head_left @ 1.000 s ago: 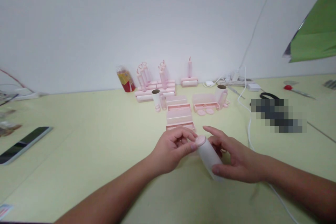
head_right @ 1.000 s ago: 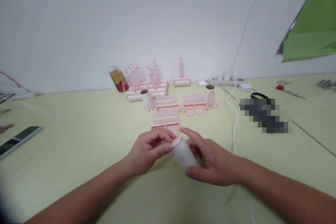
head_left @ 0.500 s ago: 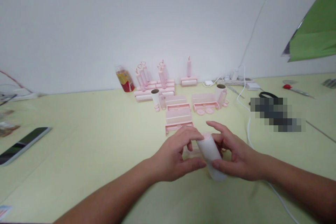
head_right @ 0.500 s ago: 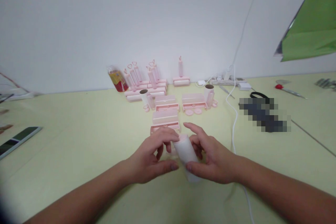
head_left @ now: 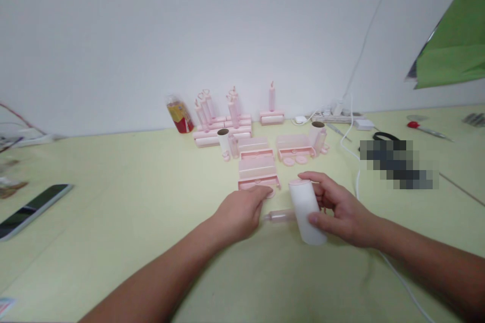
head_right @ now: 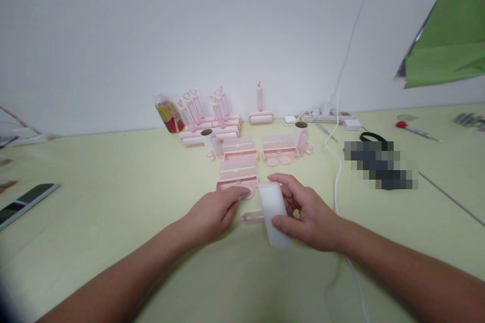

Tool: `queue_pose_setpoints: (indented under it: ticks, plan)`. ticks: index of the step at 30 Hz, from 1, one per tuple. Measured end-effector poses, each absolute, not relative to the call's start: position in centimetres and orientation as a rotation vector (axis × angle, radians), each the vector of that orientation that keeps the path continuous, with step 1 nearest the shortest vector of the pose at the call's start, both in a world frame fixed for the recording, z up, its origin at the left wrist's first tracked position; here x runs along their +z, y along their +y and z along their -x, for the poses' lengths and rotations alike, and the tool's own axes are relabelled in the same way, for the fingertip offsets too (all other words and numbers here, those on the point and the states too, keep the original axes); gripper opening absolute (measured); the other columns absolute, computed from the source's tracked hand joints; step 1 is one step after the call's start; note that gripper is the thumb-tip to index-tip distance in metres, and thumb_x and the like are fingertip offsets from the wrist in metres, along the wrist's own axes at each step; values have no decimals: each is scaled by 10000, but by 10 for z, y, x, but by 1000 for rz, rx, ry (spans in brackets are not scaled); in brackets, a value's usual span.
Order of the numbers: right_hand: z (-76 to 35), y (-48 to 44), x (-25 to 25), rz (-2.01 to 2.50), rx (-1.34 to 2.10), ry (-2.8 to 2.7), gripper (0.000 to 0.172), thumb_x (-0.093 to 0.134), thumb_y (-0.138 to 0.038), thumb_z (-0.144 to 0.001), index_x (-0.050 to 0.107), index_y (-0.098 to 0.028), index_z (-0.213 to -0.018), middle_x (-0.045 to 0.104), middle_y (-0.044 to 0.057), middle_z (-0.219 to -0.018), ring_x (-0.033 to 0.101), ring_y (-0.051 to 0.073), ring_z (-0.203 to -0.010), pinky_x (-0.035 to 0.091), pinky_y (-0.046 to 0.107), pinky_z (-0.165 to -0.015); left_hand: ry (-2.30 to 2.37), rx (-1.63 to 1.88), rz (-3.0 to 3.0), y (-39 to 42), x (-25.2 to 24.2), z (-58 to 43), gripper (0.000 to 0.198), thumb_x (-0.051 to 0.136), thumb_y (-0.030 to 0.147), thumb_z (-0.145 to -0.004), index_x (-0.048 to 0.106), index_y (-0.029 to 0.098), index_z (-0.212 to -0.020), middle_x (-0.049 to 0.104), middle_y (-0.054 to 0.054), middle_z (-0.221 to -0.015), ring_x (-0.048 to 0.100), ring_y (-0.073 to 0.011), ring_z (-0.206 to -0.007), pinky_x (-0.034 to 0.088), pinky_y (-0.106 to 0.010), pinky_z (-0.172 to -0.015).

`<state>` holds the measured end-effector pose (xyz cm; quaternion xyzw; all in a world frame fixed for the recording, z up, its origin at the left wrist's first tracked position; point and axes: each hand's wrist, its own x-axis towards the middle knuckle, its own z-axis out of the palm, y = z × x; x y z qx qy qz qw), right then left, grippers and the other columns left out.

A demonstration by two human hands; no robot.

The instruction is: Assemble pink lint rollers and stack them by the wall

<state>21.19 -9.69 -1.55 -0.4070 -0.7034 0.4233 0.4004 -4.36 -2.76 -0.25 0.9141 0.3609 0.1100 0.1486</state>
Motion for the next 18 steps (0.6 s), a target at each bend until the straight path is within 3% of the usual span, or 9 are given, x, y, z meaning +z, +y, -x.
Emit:
queue_pose_setpoints:
  ticks: [5, 8, 12, 18]
  plan:
    - [-210, -97, -16, 1019, 1115, -1747, 619, 659, -380, -878, 308, -246, -1370, 600, 40, -931, 596, 177, -787, 472, 281, -667, 1117, 168, -2697, -31, 5, 45, 300, 400, 297, -960, 637, 218, -1126, 713, -90, -1028, 676, -246, -897, 508, -361, -789]
    - [-210, -97, -18, 1022, 1146, -1692, 608, 665, -387, -877, 313, -247, -1353, 604, 46, -953, 587, 172, -784, 468, 280, -666, 1144, 173, -2727, -30, 9, 48, 263, 445, 302, -935, 626, 210, -1101, 683, -101, -1061, 664, -254, -888, 498, -357, -752]
    - [-211, -96, -19, 1004, 1217, -1580, 562, 676, -374, -872, 338, -247, -1303, 613, 26, -902, 573, 151, -735, 459, 254, -632, 1150, 125, -2733, -28, 7, 48, 168, 539, 284, -873, 624, 198, -990, 664, -98, -1061, 650, -248, -896, 488, -340, -743]
    - [-208, -91, -16, 984, 1283, -1334, 465, 719, -362, -827, 395, -252, -1142, 593, -38, -763, 558, 111, -609, 443, 197, -526, 1188, 82, -2748, -27, 6, 47, 164, 524, 317, -891, 639, 203, -911, 683, -80, -940, 644, -229, -773, 453, -318, -661]
